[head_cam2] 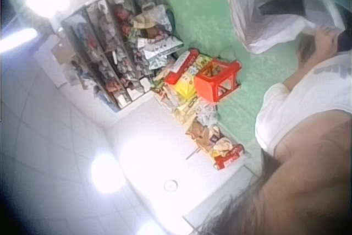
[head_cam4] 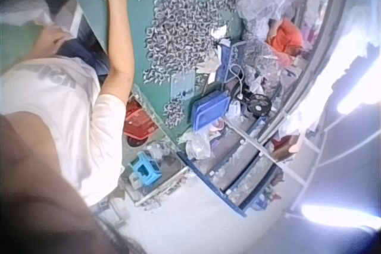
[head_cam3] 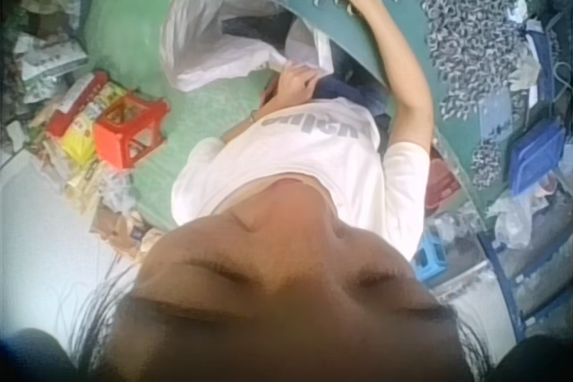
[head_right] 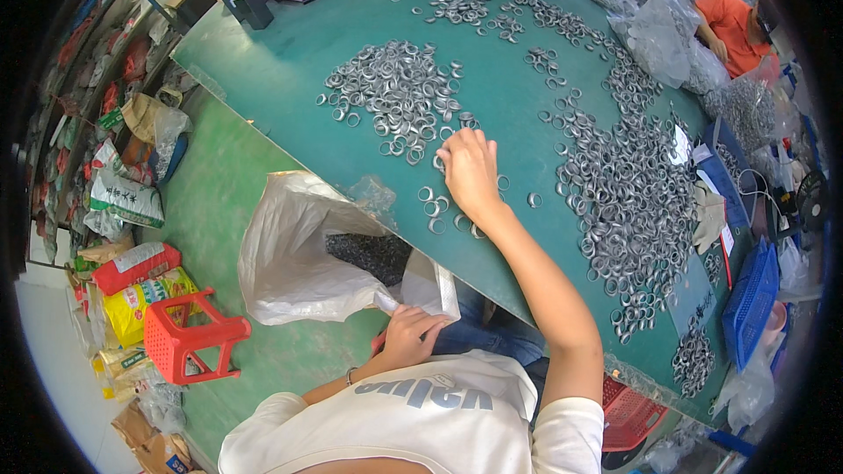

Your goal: The person sorts small metal rings on a green table by hand, placing selected items into a white bag, and later writes on a small card using a pen.

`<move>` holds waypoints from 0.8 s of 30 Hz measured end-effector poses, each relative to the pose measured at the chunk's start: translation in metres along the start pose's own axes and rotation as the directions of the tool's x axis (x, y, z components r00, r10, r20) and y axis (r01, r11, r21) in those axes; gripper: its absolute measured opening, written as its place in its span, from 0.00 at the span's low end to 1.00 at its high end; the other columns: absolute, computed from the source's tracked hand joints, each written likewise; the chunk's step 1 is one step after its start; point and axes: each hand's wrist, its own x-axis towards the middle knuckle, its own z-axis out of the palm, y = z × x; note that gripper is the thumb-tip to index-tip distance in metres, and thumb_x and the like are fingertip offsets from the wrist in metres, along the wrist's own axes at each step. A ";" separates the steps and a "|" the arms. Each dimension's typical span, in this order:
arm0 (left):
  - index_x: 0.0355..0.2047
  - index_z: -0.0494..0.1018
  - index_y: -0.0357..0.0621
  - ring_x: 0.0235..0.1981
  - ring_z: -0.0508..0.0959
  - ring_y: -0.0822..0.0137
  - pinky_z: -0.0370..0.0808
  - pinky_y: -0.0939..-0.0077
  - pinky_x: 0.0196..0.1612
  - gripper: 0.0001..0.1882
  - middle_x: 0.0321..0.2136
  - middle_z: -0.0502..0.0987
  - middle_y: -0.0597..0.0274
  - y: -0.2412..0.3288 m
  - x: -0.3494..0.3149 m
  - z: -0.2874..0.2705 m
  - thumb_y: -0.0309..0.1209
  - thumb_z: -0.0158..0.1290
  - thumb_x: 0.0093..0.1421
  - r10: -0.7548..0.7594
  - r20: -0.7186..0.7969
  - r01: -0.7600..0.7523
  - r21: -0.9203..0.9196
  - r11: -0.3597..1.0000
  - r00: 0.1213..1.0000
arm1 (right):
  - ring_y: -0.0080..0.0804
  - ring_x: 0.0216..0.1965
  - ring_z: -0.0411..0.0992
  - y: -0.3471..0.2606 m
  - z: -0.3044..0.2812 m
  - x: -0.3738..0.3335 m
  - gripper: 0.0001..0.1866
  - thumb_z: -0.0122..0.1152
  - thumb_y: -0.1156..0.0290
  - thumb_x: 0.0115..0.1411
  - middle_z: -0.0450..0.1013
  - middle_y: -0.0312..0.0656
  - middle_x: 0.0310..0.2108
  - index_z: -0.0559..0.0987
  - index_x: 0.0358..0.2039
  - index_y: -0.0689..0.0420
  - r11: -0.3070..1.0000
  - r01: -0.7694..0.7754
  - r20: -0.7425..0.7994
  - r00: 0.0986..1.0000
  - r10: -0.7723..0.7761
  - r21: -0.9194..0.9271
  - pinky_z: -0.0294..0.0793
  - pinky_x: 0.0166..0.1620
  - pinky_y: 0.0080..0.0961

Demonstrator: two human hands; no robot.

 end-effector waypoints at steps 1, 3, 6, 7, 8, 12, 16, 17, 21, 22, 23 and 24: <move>0.30 0.79 0.43 0.25 0.74 0.63 0.65 0.68 0.34 0.05 0.21 0.78 0.62 0.000 0.000 0.000 0.26 0.57 0.52 -0.003 0.005 0.003 0.002 1.000 1.000 | 0.41 0.38 0.67 -0.001 -0.001 0.000 0.04 0.61 0.73 0.55 0.70 0.42 0.31 0.76 0.28 0.60 0.998 -0.039 -0.012 0.999 0.039 0.042 0.62 0.42 0.38; 0.30 0.79 0.43 0.25 0.74 0.63 0.64 0.68 0.34 0.05 0.21 0.78 0.62 0.002 0.001 -0.001 0.26 0.57 0.52 -0.006 0.016 0.006 0.005 1.000 1.000 | 0.44 0.39 0.68 -0.003 -0.005 0.001 0.04 0.59 0.74 0.57 0.70 0.44 0.32 0.76 0.28 0.61 0.985 -0.115 -0.034 0.992 0.120 0.126 0.64 0.43 0.40; 0.30 0.79 0.43 0.25 0.75 0.63 0.64 0.67 0.33 0.05 0.20 0.78 0.62 -0.001 -0.001 0.000 0.26 0.57 0.52 -0.025 0.024 0.025 0.009 1.000 0.999 | 0.48 0.38 0.69 -0.033 -0.019 -0.003 0.05 0.56 0.75 0.58 0.70 0.48 0.33 0.75 0.28 0.62 0.899 -0.165 0.112 0.985 0.130 0.407 0.67 0.44 0.40; 0.30 0.79 0.43 0.24 0.75 0.63 0.64 0.67 0.33 0.05 0.20 0.78 0.62 -0.001 -0.002 0.000 0.26 0.57 0.52 -0.022 0.024 0.022 0.009 1.000 0.999 | 0.50 0.37 0.70 -0.045 -0.024 -0.008 0.05 0.54 0.75 0.59 0.70 0.50 0.32 0.75 0.29 0.63 0.894 -0.149 0.186 0.980 0.075 0.423 0.69 0.43 0.38; 0.30 0.79 0.43 0.24 0.75 0.62 0.64 0.67 0.33 0.05 0.20 0.78 0.62 -0.001 -0.001 0.000 0.26 0.58 0.52 -0.019 0.025 0.019 0.009 1.000 0.999 | 0.50 0.37 0.70 -0.058 -0.028 -0.013 0.04 0.55 0.75 0.59 0.69 0.50 0.32 0.74 0.30 0.63 0.880 -0.121 0.241 0.970 0.007 0.460 0.69 0.43 0.39; 0.30 0.80 0.43 0.24 0.74 0.62 0.63 0.67 0.33 0.05 0.20 0.78 0.62 -0.002 -0.002 0.001 0.26 0.58 0.52 -0.012 0.009 0.012 0.016 1.000 1.000 | 0.45 0.44 0.68 -0.085 -0.021 -0.029 0.08 0.59 0.74 0.57 0.70 0.47 0.39 0.74 0.36 0.62 0.893 0.029 0.429 0.869 -0.245 0.449 0.67 0.48 0.35; 0.31 0.80 0.43 0.24 0.74 0.63 0.63 0.67 0.33 0.05 0.20 0.77 0.62 -0.001 -0.003 0.001 0.26 0.58 0.52 -0.016 0.009 0.016 0.012 1.000 1.000 | 0.47 0.50 0.63 -0.066 -0.004 0.003 0.21 0.68 0.70 0.49 0.67 0.47 0.48 0.75 0.45 0.59 0.976 0.130 0.064 0.988 -0.143 0.177 0.63 0.52 0.42; 0.31 0.80 0.43 0.24 0.74 0.63 0.63 0.68 0.33 0.05 0.20 0.77 0.62 0.000 -0.003 0.000 0.26 0.58 0.52 -0.023 0.016 0.023 0.016 1.000 1.000 | 0.47 0.50 0.63 -0.059 0.004 0.014 0.22 0.68 0.70 0.49 0.67 0.47 0.49 0.75 0.46 0.57 0.983 0.166 -0.015 0.986 -0.166 0.081 0.63 0.52 0.42; 0.31 0.80 0.43 0.25 0.74 0.63 0.63 0.68 0.33 0.05 0.20 0.77 0.62 0.001 0.001 0.000 0.26 0.58 0.52 -0.009 0.010 0.009 0.012 1.000 1.000 | 0.47 0.50 0.63 -0.029 0.026 0.024 0.18 0.67 0.69 0.50 0.67 0.47 0.49 0.77 0.43 0.52 0.979 0.182 -0.027 0.982 -0.185 -0.087 0.63 0.51 0.42; 0.31 0.80 0.43 0.24 0.74 0.63 0.63 0.68 0.33 0.05 0.20 0.77 0.62 0.000 -0.001 0.000 0.26 0.58 0.52 -0.016 0.012 0.016 0.014 1.000 1.000 | 0.47 0.50 0.63 -0.028 0.024 0.023 0.17 0.67 0.69 0.50 0.67 0.47 0.49 0.78 0.42 0.52 0.983 0.170 0.041 0.985 -0.168 -0.069 0.63 0.51 0.41; 0.31 0.80 0.43 0.24 0.74 0.63 0.63 0.68 0.33 0.05 0.20 0.77 0.62 -0.001 -0.003 0.001 0.26 0.58 0.52 -0.022 0.014 0.022 0.016 1.000 1.000 | 0.46 0.50 0.63 -0.026 0.020 0.019 0.16 0.66 0.69 0.50 0.67 0.47 0.48 0.78 0.41 0.53 0.986 0.156 0.109 0.983 -0.150 -0.053 0.64 0.51 0.41; 0.31 0.80 0.43 0.24 0.74 0.63 0.64 0.68 0.33 0.05 0.20 0.77 0.62 -0.002 -0.004 0.001 0.26 0.58 0.52 -0.027 0.017 0.026 0.018 0.999 1.000 | 0.46 0.49 0.64 -0.025 0.016 0.016 0.14 0.66 0.69 0.50 0.67 0.46 0.48 0.78 0.39 0.53 0.989 0.140 0.175 0.976 -0.131 -0.040 0.64 0.50 0.41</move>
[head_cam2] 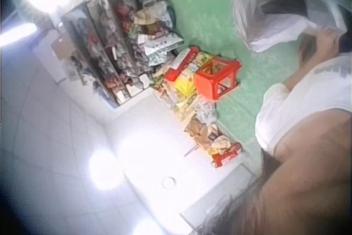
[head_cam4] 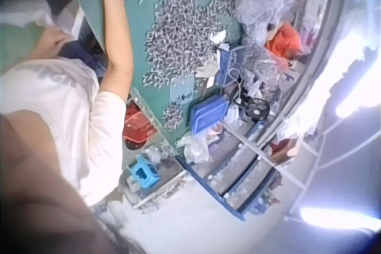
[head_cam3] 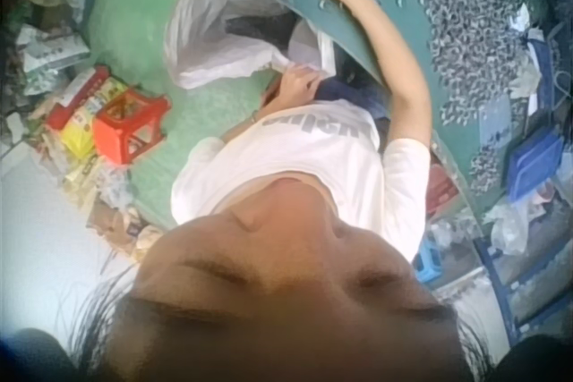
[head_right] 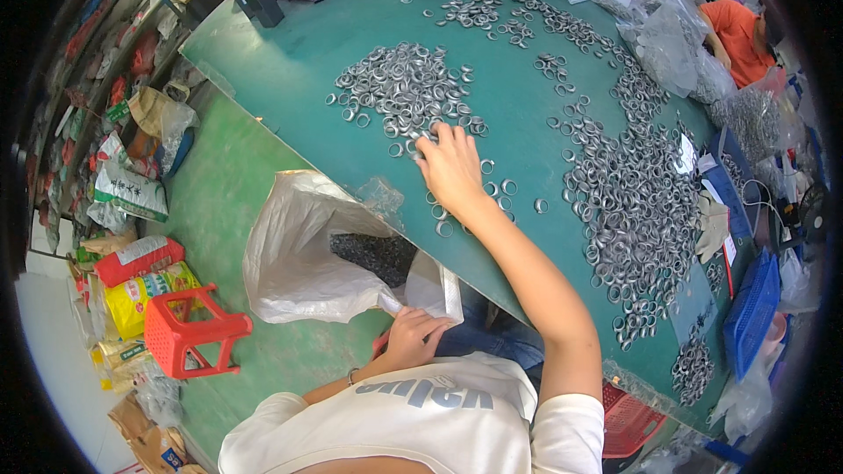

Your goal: The person sorts small metal rings on a green table by hand, placing selected items into a white bag, and later writes on a small card using a pen.

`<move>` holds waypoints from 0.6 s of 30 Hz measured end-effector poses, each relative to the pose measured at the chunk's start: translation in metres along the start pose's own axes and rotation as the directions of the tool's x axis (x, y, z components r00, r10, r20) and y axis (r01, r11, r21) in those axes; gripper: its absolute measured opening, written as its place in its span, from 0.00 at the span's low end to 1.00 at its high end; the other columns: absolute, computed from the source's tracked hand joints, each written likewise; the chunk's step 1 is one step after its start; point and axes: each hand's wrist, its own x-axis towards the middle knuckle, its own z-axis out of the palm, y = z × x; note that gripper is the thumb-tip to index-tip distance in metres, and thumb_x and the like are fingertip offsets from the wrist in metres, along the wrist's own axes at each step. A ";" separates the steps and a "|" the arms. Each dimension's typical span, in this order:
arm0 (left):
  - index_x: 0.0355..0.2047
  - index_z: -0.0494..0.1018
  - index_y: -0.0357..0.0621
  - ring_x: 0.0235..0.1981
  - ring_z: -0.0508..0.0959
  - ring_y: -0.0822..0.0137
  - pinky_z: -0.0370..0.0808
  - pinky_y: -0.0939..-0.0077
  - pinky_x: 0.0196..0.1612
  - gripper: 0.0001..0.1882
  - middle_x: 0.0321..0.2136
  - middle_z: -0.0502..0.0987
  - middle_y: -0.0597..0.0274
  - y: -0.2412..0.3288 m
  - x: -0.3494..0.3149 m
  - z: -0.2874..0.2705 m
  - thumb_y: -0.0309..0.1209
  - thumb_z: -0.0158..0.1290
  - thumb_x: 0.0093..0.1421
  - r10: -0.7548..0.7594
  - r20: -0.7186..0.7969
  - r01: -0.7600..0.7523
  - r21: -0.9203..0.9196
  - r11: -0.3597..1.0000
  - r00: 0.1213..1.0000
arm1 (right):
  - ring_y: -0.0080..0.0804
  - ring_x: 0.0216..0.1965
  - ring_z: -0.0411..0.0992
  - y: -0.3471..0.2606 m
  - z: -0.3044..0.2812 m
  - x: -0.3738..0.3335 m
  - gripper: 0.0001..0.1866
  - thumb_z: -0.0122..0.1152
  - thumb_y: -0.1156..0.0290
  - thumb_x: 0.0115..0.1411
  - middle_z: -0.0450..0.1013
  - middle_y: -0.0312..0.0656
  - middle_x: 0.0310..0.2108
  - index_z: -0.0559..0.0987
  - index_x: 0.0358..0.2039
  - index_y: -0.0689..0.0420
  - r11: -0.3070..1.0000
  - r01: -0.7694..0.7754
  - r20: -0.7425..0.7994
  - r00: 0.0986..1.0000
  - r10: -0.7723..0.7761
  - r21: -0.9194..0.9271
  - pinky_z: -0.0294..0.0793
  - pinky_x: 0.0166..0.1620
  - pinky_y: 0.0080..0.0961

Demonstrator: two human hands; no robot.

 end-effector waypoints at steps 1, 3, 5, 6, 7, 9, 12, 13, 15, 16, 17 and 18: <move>0.31 0.80 0.43 0.24 0.74 0.63 0.64 0.68 0.33 0.05 0.20 0.77 0.62 0.000 0.000 0.000 0.26 0.58 0.52 -0.001 -0.005 0.001 -0.003 1.000 1.000 | 0.44 0.48 0.64 0.002 -0.003 -0.006 0.11 0.65 0.71 0.50 0.68 0.43 0.47 0.78 0.36 0.54 1.000 0.026 -0.049 0.998 -0.026 0.002 0.65 0.49 0.39; 0.30 0.80 0.43 0.24 0.74 0.63 0.64 0.68 0.33 0.05 0.19 0.77 0.62 0.002 0.002 0.000 0.26 0.58 0.52 -0.002 -0.013 0.001 -0.008 1.000 1.000 | 0.43 0.47 0.65 0.007 -0.014 -0.019 0.09 0.64 0.72 0.51 0.69 0.41 0.45 0.78 0.35 0.54 0.999 0.020 -0.018 1.000 -0.019 0.050 0.65 0.48 0.38; 0.30 0.80 0.43 0.24 0.74 0.63 0.64 0.68 0.33 0.05 0.19 0.77 0.62 0.001 0.001 0.001 0.26 0.58 0.52 -0.001 -0.009 0.001 -0.008 1.000 1.000 | 0.41 0.46 0.66 0.009 -0.026 -0.030 0.08 0.64 0.74 0.51 0.69 0.37 0.42 0.78 0.33 0.54 0.995 0.017 -0.016 1.000 -0.016 0.097 0.66 0.47 0.37; 0.30 0.80 0.43 0.24 0.74 0.63 0.64 0.68 0.33 0.05 0.19 0.77 0.62 0.001 0.001 0.002 0.26 0.58 0.52 -0.002 -0.007 0.002 -0.008 1.000 1.000 | 0.41 0.46 0.66 0.011 -0.032 -0.035 0.08 0.64 0.74 0.50 0.69 0.38 0.42 0.78 0.33 0.54 0.992 0.026 0.011 1.000 -0.028 0.121 0.66 0.47 0.37; 0.30 0.80 0.43 0.24 0.74 0.63 0.64 0.68 0.33 0.05 0.19 0.77 0.62 0.001 0.002 0.002 0.26 0.58 0.52 0.000 -0.004 0.000 -0.009 1.000 1.000 | 0.40 0.46 0.66 0.013 -0.039 -0.040 0.08 0.64 0.74 0.50 0.69 0.38 0.41 0.78 0.33 0.54 0.989 0.032 0.036 0.999 -0.037 0.144 0.66 0.47 0.37; 0.29 0.80 0.43 0.24 0.74 0.63 0.63 0.68 0.32 0.04 0.19 0.77 0.62 0.000 0.003 0.002 0.26 0.58 0.52 0.001 0.001 -0.001 -0.011 1.000 1.000 | 0.40 0.45 0.66 0.018 -0.051 -0.047 0.09 0.66 0.74 0.49 0.69 0.38 0.40 0.77 0.32 0.54 0.981 0.031 0.079 0.996 -0.047 0.189 0.66 0.47 0.36; 0.30 0.80 0.43 0.24 0.74 0.63 0.63 0.68 0.32 0.05 0.19 0.77 0.62 -0.001 0.001 0.004 0.26 0.58 0.52 0.001 -0.001 -0.001 -0.007 1.000 1.000 | 0.40 0.45 0.67 0.023 -0.068 -0.050 0.09 0.67 0.73 0.49 0.70 0.38 0.39 0.77 0.31 0.54 0.960 -0.025 0.186 0.982 -0.028 0.277 0.65 0.48 0.34; 0.30 0.80 0.43 0.24 0.74 0.63 0.63 0.68 0.32 0.05 0.20 0.77 0.62 -0.001 0.002 0.004 0.26 0.58 0.52 0.003 0.002 -0.003 -0.007 1.000 1.000 | 0.40 0.43 0.68 0.027 -0.070 -0.048 0.09 0.67 0.73 0.50 0.72 0.39 0.36 0.77 0.31 0.56 0.944 -0.041 0.141 0.990 -0.005 0.328 0.65 0.48 0.34; 0.30 0.79 0.43 0.24 0.74 0.63 0.63 0.68 0.33 0.05 0.20 0.77 0.62 0.000 0.003 0.003 0.26 0.58 0.52 0.005 0.007 -0.005 -0.007 1.000 1.000 | 0.42 0.41 0.69 0.032 -0.076 -0.042 0.08 0.66 0.73 0.51 0.73 0.41 0.34 0.77 0.33 0.59 0.853 -0.280 0.155 0.960 0.235 0.441 0.65 0.49 0.35; 0.30 0.79 0.43 0.24 0.74 0.63 0.63 0.67 0.33 0.05 0.20 0.78 0.62 0.001 0.003 0.002 0.26 0.57 0.52 0.008 0.010 -0.008 -0.008 1.000 1.000 | 0.42 0.41 0.69 0.033 -0.077 -0.039 0.09 0.65 0.73 0.52 0.73 0.42 0.33 0.77 0.33 0.60 0.781 -0.392 0.160 0.919 0.361 0.486 0.65 0.50 0.35; 0.30 0.79 0.43 0.25 0.75 0.63 0.63 0.67 0.33 0.05 0.21 0.78 0.62 0.001 0.004 0.001 0.26 0.57 0.52 0.010 0.013 -0.010 -0.008 1.000 1.000 | 0.42 0.43 0.69 0.035 -0.076 -0.035 0.09 0.65 0.71 0.52 0.73 0.42 0.35 0.78 0.33 0.61 0.790 -0.438 0.174 0.898 0.403 0.429 0.65 0.50 0.35; 0.30 0.79 0.43 0.25 0.75 0.63 0.63 0.67 0.33 0.05 0.21 0.78 0.62 0.002 0.005 0.001 0.26 0.57 0.52 0.012 0.016 -0.012 -0.009 1.000 1.000 | 0.41 0.44 0.68 0.036 -0.074 -0.036 0.09 0.65 0.71 0.52 0.73 0.41 0.36 0.78 0.33 0.61 0.866 -0.361 0.124 0.932 0.339 0.345 0.65 0.50 0.35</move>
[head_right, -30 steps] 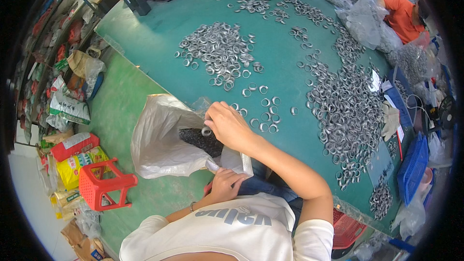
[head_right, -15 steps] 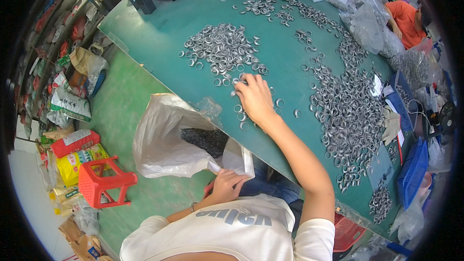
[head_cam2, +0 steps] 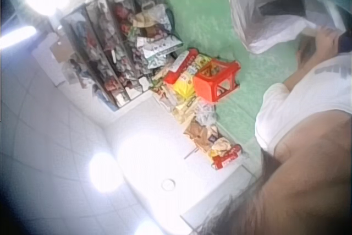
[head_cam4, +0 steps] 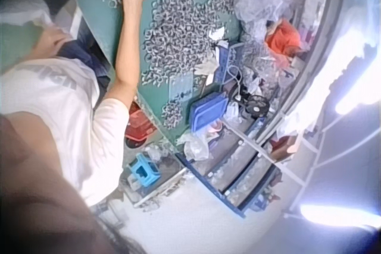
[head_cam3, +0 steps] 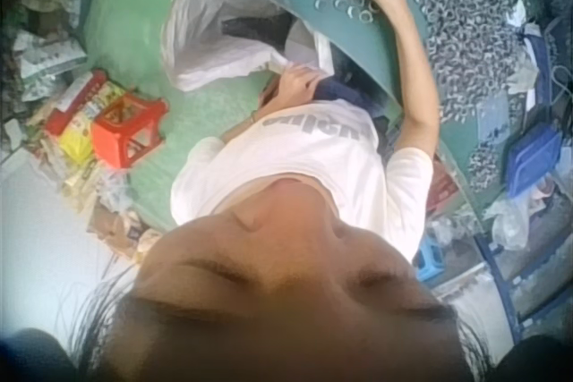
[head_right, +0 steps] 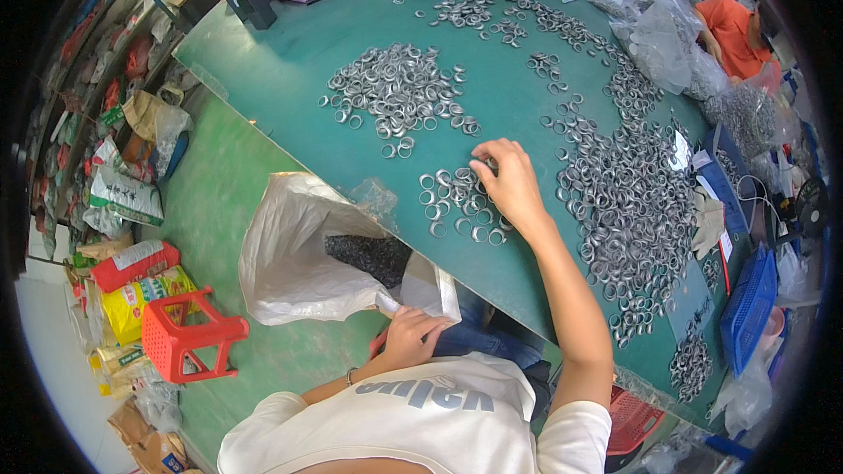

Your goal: The person sorts small metal rings on a green table by hand, placing selected items into a white bag, and later writes on a small card using a pen.

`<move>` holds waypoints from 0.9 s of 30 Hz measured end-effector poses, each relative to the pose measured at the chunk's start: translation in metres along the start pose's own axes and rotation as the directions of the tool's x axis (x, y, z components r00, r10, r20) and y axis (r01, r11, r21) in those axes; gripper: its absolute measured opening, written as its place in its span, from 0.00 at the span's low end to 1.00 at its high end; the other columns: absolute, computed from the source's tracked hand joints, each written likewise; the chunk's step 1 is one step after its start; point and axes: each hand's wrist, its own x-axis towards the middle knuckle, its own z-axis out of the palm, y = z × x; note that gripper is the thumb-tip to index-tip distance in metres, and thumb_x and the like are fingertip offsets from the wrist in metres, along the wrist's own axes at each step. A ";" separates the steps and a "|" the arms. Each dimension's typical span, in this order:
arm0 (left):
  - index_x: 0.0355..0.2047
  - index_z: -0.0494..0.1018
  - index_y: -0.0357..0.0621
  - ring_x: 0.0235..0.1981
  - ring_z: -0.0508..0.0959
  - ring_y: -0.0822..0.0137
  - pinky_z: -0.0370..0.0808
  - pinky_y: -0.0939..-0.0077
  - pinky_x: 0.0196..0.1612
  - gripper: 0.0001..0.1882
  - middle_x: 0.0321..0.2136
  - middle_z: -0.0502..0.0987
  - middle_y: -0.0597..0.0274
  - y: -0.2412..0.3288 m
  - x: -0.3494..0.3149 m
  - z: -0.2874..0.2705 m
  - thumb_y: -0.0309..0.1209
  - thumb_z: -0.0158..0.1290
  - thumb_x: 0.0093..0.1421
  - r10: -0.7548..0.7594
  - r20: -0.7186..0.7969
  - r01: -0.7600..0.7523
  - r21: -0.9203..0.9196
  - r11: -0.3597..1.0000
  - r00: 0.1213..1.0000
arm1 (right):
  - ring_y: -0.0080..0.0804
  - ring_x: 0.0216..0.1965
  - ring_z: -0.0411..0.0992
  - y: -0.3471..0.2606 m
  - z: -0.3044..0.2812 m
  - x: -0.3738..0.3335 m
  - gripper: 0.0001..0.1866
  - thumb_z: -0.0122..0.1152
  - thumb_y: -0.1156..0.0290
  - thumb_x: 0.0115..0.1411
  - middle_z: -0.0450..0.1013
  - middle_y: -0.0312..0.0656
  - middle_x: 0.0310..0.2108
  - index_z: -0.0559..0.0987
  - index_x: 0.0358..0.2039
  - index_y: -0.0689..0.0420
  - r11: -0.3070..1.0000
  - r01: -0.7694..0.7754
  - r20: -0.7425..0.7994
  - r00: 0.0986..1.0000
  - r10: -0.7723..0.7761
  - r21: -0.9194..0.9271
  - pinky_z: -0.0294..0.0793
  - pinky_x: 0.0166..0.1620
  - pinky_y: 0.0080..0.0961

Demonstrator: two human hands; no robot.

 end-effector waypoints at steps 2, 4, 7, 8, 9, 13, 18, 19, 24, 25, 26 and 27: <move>0.30 0.79 0.43 0.25 0.75 0.63 0.63 0.67 0.33 0.05 0.21 0.78 0.62 0.000 0.000 -0.001 0.26 0.57 0.52 -0.007 0.008 0.007 0.005 1.000 1.000 | 0.40 0.45 0.67 0.003 0.008 -0.002 0.09 0.66 0.71 0.52 0.73 0.41 0.38 0.79 0.32 0.60 0.963 0.168 -0.017 0.984 -0.175 -0.210 0.64 0.51 0.35; 0.30 0.79 0.43 0.25 0.75 0.63 0.64 0.67 0.33 0.05 0.22 0.78 0.62 0.000 0.000 -0.001 0.26 0.57 0.52 -0.013 0.010 0.013 0.010 1.000 1.000 | 0.38 0.45 0.66 0.000 0.013 -0.004 0.07 0.64 0.72 0.53 0.71 0.39 0.37 0.79 0.32 0.59 0.940 0.196 0.034 0.980 -0.194 -0.278 0.63 0.49 0.36; 0.30 0.79 0.43 0.25 0.75 0.63 0.64 0.67 0.34 0.05 0.21 0.78 0.62 0.000 -0.002 -0.001 0.26 0.57 0.52 -0.011 0.001 0.011 0.013 1.000 1.000 | 0.37 0.42 0.67 -0.001 0.014 -0.003 0.04 0.62 0.73 0.54 0.69 0.39 0.32 0.79 0.31 0.57 0.917 0.223 0.079 0.975 -0.208 -0.332 0.61 0.45 0.36; 0.30 0.79 0.43 0.25 0.75 0.63 0.64 0.67 0.34 0.05 0.21 0.78 0.62 0.000 -0.001 0.000 0.26 0.57 0.52 -0.005 -0.005 0.005 0.011 1.000 1.000 | 0.37 0.41 0.67 0.003 0.014 -0.003 0.04 0.62 0.73 0.54 0.70 0.39 0.33 0.79 0.32 0.57 0.928 0.220 0.037 0.975 -0.219 -0.302 0.61 0.46 0.35; 0.30 0.79 0.44 0.25 0.75 0.63 0.64 0.67 0.34 0.05 0.21 0.78 0.62 0.000 -0.001 0.000 0.26 0.57 0.52 0.002 -0.010 -0.002 0.009 1.000 1.000 | 0.37 0.41 0.66 0.006 0.013 -0.004 0.05 0.62 0.73 0.55 0.70 0.39 0.33 0.79 0.32 0.58 0.937 0.219 -0.006 0.973 -0.229 -0.272 0.60 0.46 0.34; 0.31 0.79 0.44 0.25 0.75 0.63 0.63 0.67 0.34 0.05 0.21 0.78 0.63 0.000 0.000 0.000 0.26 0.57 0.52 0.000 -0.001 0.000 0.008 1.000 1.000 | 0.37 0.41 0.68 0.008 0.008 -0.006 0.06 0.64 0.71 0.53 0.71 0.38 0.33 0.80 0.32 0.57 0.998 0.054 -0.030 0.998 -0.053 0.031 0.61 0.46 0.32; 0.31 0.79 0.45 0.24 0.74 0.64 0.63 0.68 0.33 0.05 0.20 0.78 0.63 -0.001 -0.001 0.000 0.26 0.57 0.52 0.009 -0.001 -0.009 0.025 1.000 1.000 | 0.37 0.42 0.68 0.010 0.017 -0.013 0.08 0.65 0.70 0.52 0.71 0.38 0.32 0.81 0.33 0.57 0.966 0.205 0.054 0.979 -0.199 -0.160 0.60 0.47 0.31; 0.31 0.80 0.45 0.24 0.74 0.64 0.63 0.68 0.33 0.05 0.20 0.78 0.63 -0.001 -0.001 0.000 0.26 0.57 0.52 0.010 -0.007 -0.010 0.017 1.000 1.000 | 0.37 0.42 0.68 0.011 0.017 -0.012 0.08 0.65 0.71 0.53 0.71 0.38 0.32 0.81 0.33 0.56 0.965 0.195 0.048 0.981 -0.189 -0.176 0.60 0.47 0.32; 0.31 0.80 0.45 0.24 0.74 0.64 0.63 0.67 0.33 0.06 0.20 0.78 0.63 -0.001 -0.001 0.000 0.26 0.57 0.52 0.016 -0.024 -0.016 -0.001 1.000 1.000 | 0.28 0.34 0.69 0.005 0.017 -0.010 0.06 0.63 0.72 0.55 0.72 0.36 0.28 0.80 0.33 0.59 0.992 0.090 -0.043 0.995 -0.086 0.083 0.65 0.41 0.26; 0.31 0.80 0.45 0.24 0.74 0.64 0.63 0.67 0.33 0.06 0.20 0.78 0.63 -0.002 -0.002 0.001 0.26 0.57 0.52 0.010 -0.020 -0.010 0.001 1.000 1.000 | 0.25 0.32 0.69 -0.005 0.014 -0.012 0.06 0.63 0.72 0.56 0.73 0.36 0.27 0.79 0.33 0.60 0.976 -0.002 -0.003 1.000 0.003 0.217 0.65 0.38 0.25; 0.31 0.80 0.45 0.24 0.74 0.64 0.63 0.67 0.33 0.06 0.20 0.78 0.63 -0.002 -0.002 0.002 0.26 0.57 0.52 0.006 -0.014 -0.006 0.002 1.000 1.000 | 0.23 0.30 0.69 -0.012 0.014 -0.016 0.06 0.62 0.72 0.57 0.73 0.36 0.26 0.79 0.33 0.61 0.935 -0.099 0.046 0.995 0.089 0.342 0.66 0.35 0.23; 0.31 0.80 0.45 0.24 0.74 0.64 0.63 0.67 0.33 0.06 0.20 0.78 0.63 -0.003 -0.003 0.002 0.26 0.57 0.52 0.002 -0.008 -0.002 0.003 1.000 1.000 | 0.18 0.26 0.68 -0.017 0.020 -0.021 0.08 0.62 0.71 0.57 0.73 0.35 0.23 0.78 0.34 0.63 0.901 0.001 0.047 0.999 -0.024 0.434 0.67 0.30 0.20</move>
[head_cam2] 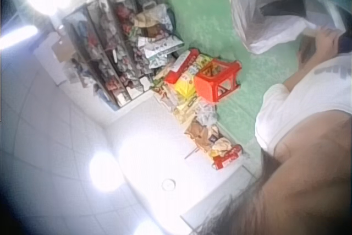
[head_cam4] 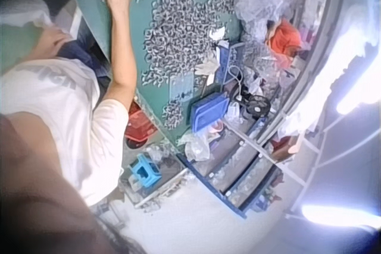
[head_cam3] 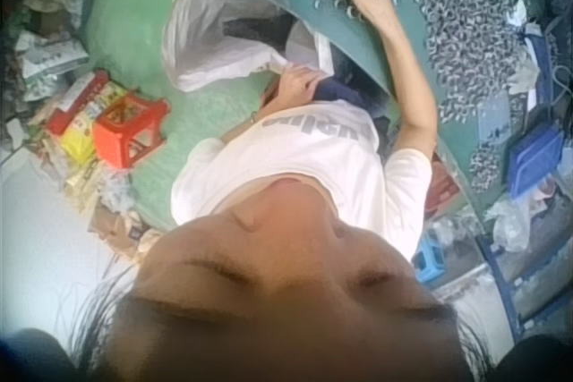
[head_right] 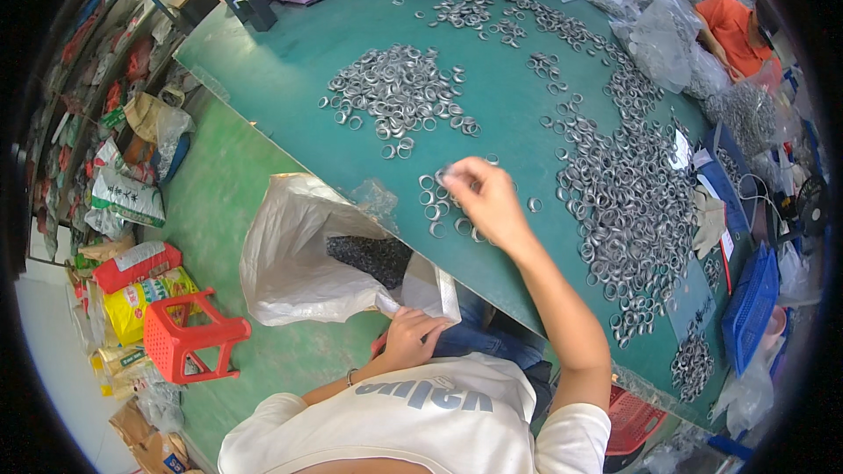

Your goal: The person sorts small metal rings on a green table by hand, placing selected items into a white bag, and later writes on a small card using a pen.

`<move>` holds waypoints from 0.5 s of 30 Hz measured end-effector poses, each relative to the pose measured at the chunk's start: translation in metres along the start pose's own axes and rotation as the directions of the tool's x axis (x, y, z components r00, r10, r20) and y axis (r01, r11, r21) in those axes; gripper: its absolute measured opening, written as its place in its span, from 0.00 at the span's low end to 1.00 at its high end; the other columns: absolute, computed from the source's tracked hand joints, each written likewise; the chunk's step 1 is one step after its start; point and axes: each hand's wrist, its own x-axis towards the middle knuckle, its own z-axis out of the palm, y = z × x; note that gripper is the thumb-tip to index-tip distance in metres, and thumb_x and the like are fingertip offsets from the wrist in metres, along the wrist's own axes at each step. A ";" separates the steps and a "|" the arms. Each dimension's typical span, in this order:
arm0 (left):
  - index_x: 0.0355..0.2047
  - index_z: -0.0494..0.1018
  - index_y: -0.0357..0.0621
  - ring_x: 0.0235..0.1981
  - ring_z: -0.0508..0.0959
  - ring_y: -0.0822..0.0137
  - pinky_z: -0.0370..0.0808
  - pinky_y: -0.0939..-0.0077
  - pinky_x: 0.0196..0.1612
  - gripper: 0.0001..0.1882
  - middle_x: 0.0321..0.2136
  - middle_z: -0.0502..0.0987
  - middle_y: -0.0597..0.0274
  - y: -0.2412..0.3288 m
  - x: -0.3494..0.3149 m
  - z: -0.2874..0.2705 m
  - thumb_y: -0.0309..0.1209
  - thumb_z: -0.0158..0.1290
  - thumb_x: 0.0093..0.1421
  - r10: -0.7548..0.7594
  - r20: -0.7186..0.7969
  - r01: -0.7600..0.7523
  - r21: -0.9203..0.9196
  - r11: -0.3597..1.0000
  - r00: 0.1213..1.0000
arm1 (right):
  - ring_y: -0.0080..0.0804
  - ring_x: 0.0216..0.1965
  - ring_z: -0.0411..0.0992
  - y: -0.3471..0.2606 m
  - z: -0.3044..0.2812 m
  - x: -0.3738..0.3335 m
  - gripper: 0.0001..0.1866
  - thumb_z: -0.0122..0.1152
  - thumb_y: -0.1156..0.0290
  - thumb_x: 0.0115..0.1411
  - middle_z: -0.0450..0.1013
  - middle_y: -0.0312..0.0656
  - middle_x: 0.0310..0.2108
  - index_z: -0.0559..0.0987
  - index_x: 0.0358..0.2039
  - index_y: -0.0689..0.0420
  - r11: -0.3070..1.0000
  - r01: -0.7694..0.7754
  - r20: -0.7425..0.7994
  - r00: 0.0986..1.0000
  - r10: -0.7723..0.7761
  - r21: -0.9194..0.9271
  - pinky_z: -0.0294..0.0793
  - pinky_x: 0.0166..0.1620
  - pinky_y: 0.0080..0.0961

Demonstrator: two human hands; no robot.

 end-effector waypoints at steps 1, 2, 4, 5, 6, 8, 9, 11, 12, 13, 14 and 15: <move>0.31 0.80 0.45 0.24 0.74 0.64 0.63 0.67 0.33 0.06 0.20 0.78 0.63 0.000 -0.001 0.001 0.26 0.57 0.51 -0.004 0.001 0.004 0.006 1.000 1.000 | 0.16 0.31 0.68 -0.010 0.008 -0.006 0.08 0.61 0.71 0.59 0.74 0.32 0.28 0.78 0.34 0.64 0.996 -0.081 0.109 0.991 0.077 0.031 0.68 0.35 0.18; 0.31 0.80 0.45 0.24 0.74 0.64 0.63 0.67 0.33 0.06 0.20 0.78 0.63 -0.001 -0.001 0.001 0.26 0.57 0.51 -0.001 0.004 0.001 0.012 1.000 1.000 | 0.18 0.31 0.69 -0.016 0.019 -0.012 0.08 0.61 0.72 0.59 0.74 0.34 0.30 0.78 0.35 0.63 1.000 0.002 0.158 0.987 -0.001 -0.011 0.69 0.35 0.19; 0.31 0.80 0.45 0.24 0.74 0.63 0.63 0.67 0.32 0.06 0.20 0.78 0.63 -0.001 0.000 0.001 0.26 0.57 0.51 0.004 0.008 -0.005 0.019 1.000 1.000 | 0.23 0.32 0.71 -0.028 0.039 -0.023 0.10 0.61 0.73 0.58 0.74 0.37 0.32 0.77 0.39 0.62 0.994 0.089 0.285 0.956 -0.070 -0.055 0.70 0.36 0.21; 0.31 0.80 0.45 0.24 0.74 0.63 0.63 0.67 0.32 0.06 0.20 0.78 0.63 -0.001 0.000 0.001 0.26 0.57 0.51 0.007 0.010 -0.007 0.020 1.000 1.000 | 0.26 0.33 0.72 -0.032 0.046 -0.028 0.12 0.61 0.74 0.58 0.74 0.38 0.33 0.77 0.42 0.60 0.994 0.091 0.358 0.932 -0.064 -0.058 0.71 0.36 0.22; 0.31 0.80 0.45 0.24 0.74 0.63 0.63 0.67 0.32 0.06 0.20 0.78 0.62 -0.001 0.000 0.001 0.26 0.57 0.51 0.008 0.012 -0.009 0.022 1.000 1.000 | 0.30 0.34 0.72 -0.030 0.050 -0.030 0.15 0.59 0.75 0.57 0.74 0.39 0.34 0.75 0.46 0.58 0.996 0.086 0.364 0.929 -0.070 -0.028 0.72 0.37 0.25; 0.31 0.80 0.45 0.24 0.74 0.63 0.63 0.67 0.32 0.06 0.20 0.78 0.62 0.001 0.000 -0.001 0.26 0.57 0.52 0.008 -0.003 -0.007 0.018 1.000 1.000 | 0.33 0.37 0.71 -0.027 0.045 -0.027 0.16 0.59 0.77 0.56 0.74 0.40 0.35 0.75 0.46 0.58 0.975 0.177 0.230 0.963 -0.142 -0.138 0.72 0.39 0.27; 0.31 0.80 0.45 0.24 0.74 0.63 0.63 0.67 0.32 0.06 0.20 0.78 0.63 0.001 0.000 -0.002 0.26 0.57 0.52 0.007 -0.011 -0.006 0.015 1.000 1.000 | 0.34 0.38 0.71 -0.025 0.039 -0.023 0.16 0.59 0.77 0.56 0.74 0.41 0.35 0.75 0.47 0.59 0.957 0.215 0.165 0.969 -0.183 -0.196 0.72 0.40 0.28; 0.31 0.80 0.45 0.24 0.74 0.63 0.63 0.68 0.32 0.06 0.20 0.78 0.63 0.002 0.000 -0.002 0.26 0.57 0.52 0.006 -0.009 -0.006 0.012 1.000 1.000 | 0.46 0.39 0.68 -0.012 0.019 -0.012 0.13 0.61 0.78 0.51 0.72 0.45 0.35 0.76 0.40 0.60 0.800 0.258 -0.023 0.947 -0.321 -0.541 0.66 0.45 0.39; 0.31 0.80 0.45 0.24 0.74 0.63 0.63 0.68 0.32 0.06 0.20 0.78 0.63 0.003 0.000 -0.003 0.26 0.57 0.52 0.003 -0.011 -0.003 0.011 1.000 1.000 | 0.45 0.39 0.68 -0.006 0.010 -0.009 0.12 0.62 0.78 0.51 0.72 0.43 0.35 0.77 0.38 0.60 0.763 0.223 -0.047 0.948 -0.315 -0.606 0.65 0.44 0.38; 0.31 0.80 0.44 0.24 0.74 0.63 0.63 0.68 0.33 0.06 0.20 0.77 0.63 0.003 0.001 -0.002 0.25 0.58 0.51 0.005 -0.011 -0.005 0.007 1.000 1.000 | 0.43 0.39 0.67 0.001 0.002 -0.008 0.11 0.62 0.78 0.50 0.73 0.42 0.34 0.77 0.37 0.59 0.720 0.184 -0.073 0.948 -0.310 -0.669 0.64 0.43 0.38; 0.31 0.80 0.44 0.24 0.74 0.63 0.63 0.68 0.33 0.06 0.20 0.77 0.62 0.003 0.002 -0.002 0.24 0.58 0.50 0.009 -0.008 -0.009 0.003 1.000 1.000 | 0.43 0.39 0.67 0.010 -0.003 -0.007 0.10 0.62 0.78 0.50 0.73 0.41 0.34 0.78 0.36 0.59 0.699 0.181 -0.065 0.949 -0.310 -0.692 0.64 0.42 0.37; 0.31 0.80 0.43 0.24 0.74 0.63 0.63 0.68 0.33 0.07 0.20 0.77 0.62 0.003 0.003 -0.002 0.23 0.59 0.49 0.012 -0.006 -0.012 0.000 1.000 1.000 | 0.42 0.39 0.67 0.021 -0.007 -0.007 0.09 0.62 0.78 0.50 0.73 0.41 0.34 0.78 0.34 0.59 0.677 0.178 -0.056 0.949 -0.309 -0.714 0.64 0.42 0.36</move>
